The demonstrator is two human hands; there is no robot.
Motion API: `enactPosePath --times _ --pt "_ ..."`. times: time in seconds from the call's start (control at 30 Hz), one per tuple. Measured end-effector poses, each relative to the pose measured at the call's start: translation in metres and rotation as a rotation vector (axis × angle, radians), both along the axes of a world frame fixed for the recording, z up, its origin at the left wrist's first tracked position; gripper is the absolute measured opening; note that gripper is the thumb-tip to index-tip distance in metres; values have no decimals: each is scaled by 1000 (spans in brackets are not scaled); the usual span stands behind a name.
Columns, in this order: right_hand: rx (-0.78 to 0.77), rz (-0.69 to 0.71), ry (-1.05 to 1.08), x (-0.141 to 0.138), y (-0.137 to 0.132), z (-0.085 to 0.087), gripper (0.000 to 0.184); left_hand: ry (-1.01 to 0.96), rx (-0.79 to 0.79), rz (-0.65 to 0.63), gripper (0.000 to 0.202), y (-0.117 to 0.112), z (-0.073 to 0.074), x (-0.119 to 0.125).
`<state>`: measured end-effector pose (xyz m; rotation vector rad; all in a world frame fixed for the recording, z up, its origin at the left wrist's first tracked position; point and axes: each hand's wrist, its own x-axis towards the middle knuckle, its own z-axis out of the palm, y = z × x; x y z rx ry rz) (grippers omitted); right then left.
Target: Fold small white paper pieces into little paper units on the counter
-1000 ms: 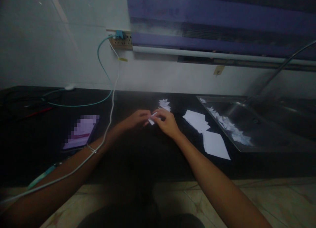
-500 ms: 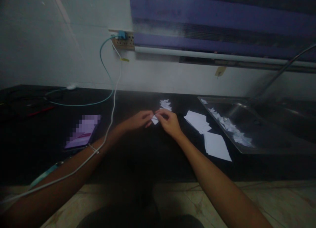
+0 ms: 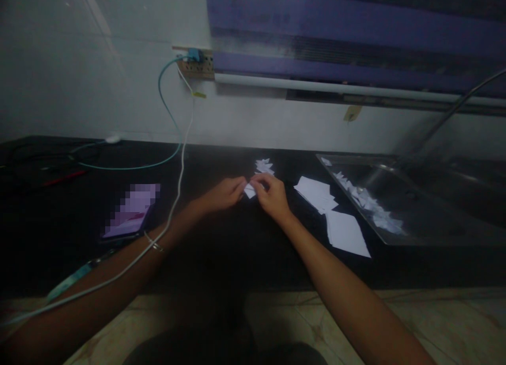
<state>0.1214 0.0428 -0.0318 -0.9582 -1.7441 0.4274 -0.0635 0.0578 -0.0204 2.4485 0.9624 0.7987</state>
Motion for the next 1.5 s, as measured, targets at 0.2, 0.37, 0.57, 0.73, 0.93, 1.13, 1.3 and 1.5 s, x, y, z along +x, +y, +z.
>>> enactPosePath --times 0.2,0.37,0.57,0.73,0.93,1.13,1.3,1.5 --pt "79 -21 -52 -1 -2 4 12 18 69 70 28 2 -2 3" --pt "35 -18 -77 -1 1 -2 11 40 90 92 28 -1 0 5" --pt "-146 46 115 -4 5 -6 23 17 77 119 26 -3 1 6" --pt "-417 213 282 -6 1 2 46 -10 57 79 23 -3 2 4" --pt "-481 260 253 -3 3 3 35 -20 52 54 24 -4 1 3" --pt "-447 245 285 -1 4 2 33 -30 64 32 23 -3 3 1" --pt "-505 318 326 0 1 3 36 -35 70 74 23 -2 5 -2" --pt "-504 323 292 1 4 1 39 -58 36 94 26 -3 4 -1"
